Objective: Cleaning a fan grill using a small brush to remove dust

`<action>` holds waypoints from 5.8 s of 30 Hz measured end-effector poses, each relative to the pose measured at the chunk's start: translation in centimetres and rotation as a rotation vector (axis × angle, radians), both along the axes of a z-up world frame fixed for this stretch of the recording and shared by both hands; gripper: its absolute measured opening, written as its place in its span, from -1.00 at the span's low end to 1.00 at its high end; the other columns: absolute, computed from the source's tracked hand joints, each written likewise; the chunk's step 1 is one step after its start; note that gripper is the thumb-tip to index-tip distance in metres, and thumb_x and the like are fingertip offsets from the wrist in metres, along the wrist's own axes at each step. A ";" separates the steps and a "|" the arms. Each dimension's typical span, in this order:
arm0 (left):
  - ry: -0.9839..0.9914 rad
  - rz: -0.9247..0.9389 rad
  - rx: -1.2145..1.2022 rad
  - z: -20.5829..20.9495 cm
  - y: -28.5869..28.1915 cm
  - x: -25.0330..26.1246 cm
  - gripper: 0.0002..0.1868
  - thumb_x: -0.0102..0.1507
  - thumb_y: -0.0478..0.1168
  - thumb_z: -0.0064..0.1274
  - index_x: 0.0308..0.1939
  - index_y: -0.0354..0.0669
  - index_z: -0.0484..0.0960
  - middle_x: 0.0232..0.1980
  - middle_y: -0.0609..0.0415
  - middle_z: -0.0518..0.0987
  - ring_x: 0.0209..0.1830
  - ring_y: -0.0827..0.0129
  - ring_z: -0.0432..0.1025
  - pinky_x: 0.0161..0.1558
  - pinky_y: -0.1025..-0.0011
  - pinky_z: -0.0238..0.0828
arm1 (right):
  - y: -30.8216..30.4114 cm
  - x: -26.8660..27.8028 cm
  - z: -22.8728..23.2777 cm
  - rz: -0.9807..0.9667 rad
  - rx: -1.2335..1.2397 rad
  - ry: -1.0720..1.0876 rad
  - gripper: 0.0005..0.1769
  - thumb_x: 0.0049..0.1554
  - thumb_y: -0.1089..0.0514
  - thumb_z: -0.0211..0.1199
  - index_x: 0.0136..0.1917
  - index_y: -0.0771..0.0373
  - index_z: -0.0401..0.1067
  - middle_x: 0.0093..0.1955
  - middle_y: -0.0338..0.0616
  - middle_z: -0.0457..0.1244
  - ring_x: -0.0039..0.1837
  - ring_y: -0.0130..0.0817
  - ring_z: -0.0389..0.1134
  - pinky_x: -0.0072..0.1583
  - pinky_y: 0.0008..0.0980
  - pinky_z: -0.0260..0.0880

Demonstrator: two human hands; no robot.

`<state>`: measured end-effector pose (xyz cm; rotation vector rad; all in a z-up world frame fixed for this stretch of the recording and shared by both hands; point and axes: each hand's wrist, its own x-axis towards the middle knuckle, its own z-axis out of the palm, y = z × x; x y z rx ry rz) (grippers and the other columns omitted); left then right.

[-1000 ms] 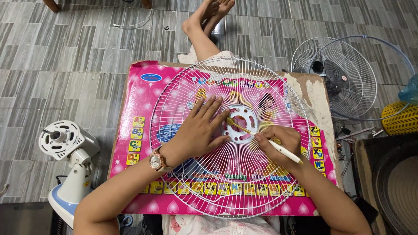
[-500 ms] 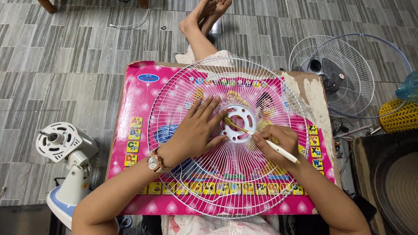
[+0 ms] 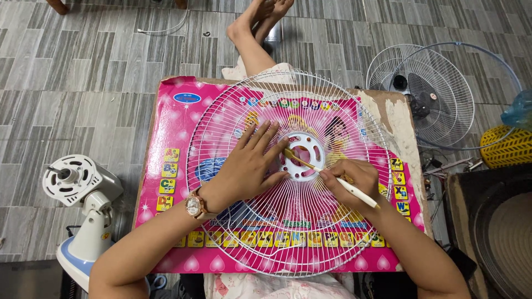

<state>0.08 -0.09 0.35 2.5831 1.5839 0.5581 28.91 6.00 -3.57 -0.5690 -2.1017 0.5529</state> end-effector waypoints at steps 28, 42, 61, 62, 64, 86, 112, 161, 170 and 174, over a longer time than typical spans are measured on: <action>0.217 -0.144 0.252 2.4 -8.6 4.4 -0.49 0.33 0.00 0.00 0.24 -0.28 0.56 0.33 -0.28 0.50 0.39 -0.07 0.37 0.37 -0.04 0.24 | -5.7 5.5 4.5 -0.051 -0.717 0.337 -0.72 0.25 0.07 0.26 -0.11 0.37 0.46 -0.22 -0.01 0.30 -0.35 -0.37 0.37 -0.30 -0.51 0.49; 0.467 -0.329 0.553 1.6 -9.9 6.9 -0.48 0.43 0.06 -0.16 0.05 -0.37 0.64 0.03 -0.32 0.66 -0.02 -0.03 0.62 -0.11 0.13 0.65 | -12.1 8.8 -0.7 -0.185 -0.816 0.476 -0.74 0.36 0.05 0.12 -0.03 0.29 0.41 -0.31 -0.10 0.33 -0.42 -0.44 0.37 -0.37 -0.56 0.48; 0.514 -0.378 0.571 1.8 -9.6 7.1 -0.49 0.41 0.02 -0.15 0.00 -0.40 0.68 -0.03 -0.32 0.68 -0.09 -0.04 0.64 -0.17 0.13 0.66 | -14.8 6.3 -1.3 -0.461 -0.696 0.760 -0.71 0.38 0.02 0.14 -0.03 0.30 0.39 -0.33 -0.12 0.27 -0.43 -0.34 0.36 -0.38 -0.45 0.47; 0.512 -0.375 0.561 1.8 -9.7 7.0 -0.51 0.41 0.01 -0.13 0.00 -0.39 0.68 -0.03 -0.32 0.68 -0.08 -0.05 0.63 -0.16 0.13 0.66 | -15.7 5.9 -1.5 -0.295 -0.750 0.691 -0.72 0.36 0.05 0.15 -0.02 0.33 0.40 -0.26 -0.08 0.31 -0.38 -0.32 0.39 -0.30 -0.43 0.56; 0.515 -0.375 0.565 1.8 -9.6 7.0 -0.44 0.43 0.07 -0.18 0.00 -0.40 0.68 -0.02 -0.33 0.67 -0.07 -0.06 0.63 -0.16 0.12 0.66 | -13.6 7.2 -1.4 -0.488 -0.691 0.723 -0.75 0.39 0.07 0.12 0.00 0.31 0.38 -0.29 -0.09 0.29 -0.39 -0.33 0.38 -0.32 -0.46 0.50; 0.506 -0.394 0.529 1.4 -9.9 6.8 -0.27 0.45 0.20 -0.30 0.02 -0.50 0.64 0.03 -0.44 0.62 -0.02 -0.17 0.60 -0.12 0.01 0.63 | -15.2 9.7 -3.8 -0.720 -0.586 0.840 -0.84 0.40 0.09 0.12 0.03 0.22 0.32 -0.25 -0.21 0.24 -0.39 -0.36 0.32 -0.35 -0.41 0.43; 0.601 -0.413 0.541 2.3 -10.0 6.5 -0.42 0.37 0.05 -0.21 0.10 -0.44 0.63 0.06 -0.36 0.63 0.00 -0.08 0.60 -0.09 0.12 0.63 | -17.1 12.9 -7.9 -0.171 -0.810 0.716 -0.69 0.30 0.07 0.10 -0.11 0.35 0.47 -0.25 0.04 0.37 -0.31 -0.22 0.41 -0.22 -0.34 0.48; 0.504 -0.103 0.367 -0.5 -12.7 6.9 -0.45 0.35 -0.23 -0.20 0.37 -0.50 0.41 0.36 -0.50 0.40 0.34 -0.36 0.33 0.35 -0.10 0.28 | -16.3 5.4 -3.0 -0.301 -0.784 0.629 -0.85 0.26 0.21 0.23 0.04 0.31 0.34 -0.18 -0.01 0.35 -0.29 -0.29 0.42 -0.21 -0.43 0.54; 0.512 -0.237 0.458 -0.7 -11.6 5.6 -0.37 0.41 -0.02 -0.29 0.29 -0.57 0.47 0.27 -0.52 0.47 0.24 -0.35 0.43 0.24 -0.06 0.41 | -16.0 5.3 -2.2 -0.526 -0.722 0.578 -0.85 0.34 0.12 0.13 0.04 0.24 0.28 -0.26 -0.07 0.33 -0.35 -0.38 0.40 -0.28 -0.48 0.53; 0.483 -0.244 0.459 -1.4 -11.6 5.3 -0.32 0.47 0.14 -0.28 0.31 -0.45 0.49 0.29 -0.42 0.50 0.25 -0.25 0.44 0.25 -0.01 0.40 | -14.0 6.0 -0.3 -0.746 -0.595 0.491 -0.79 0.33 0.20 0.17 -0.14 0.32 0.38 -0.38 -0.12 0.27 -0.45 -0.37 0.37 -0.45 -0.51 0.46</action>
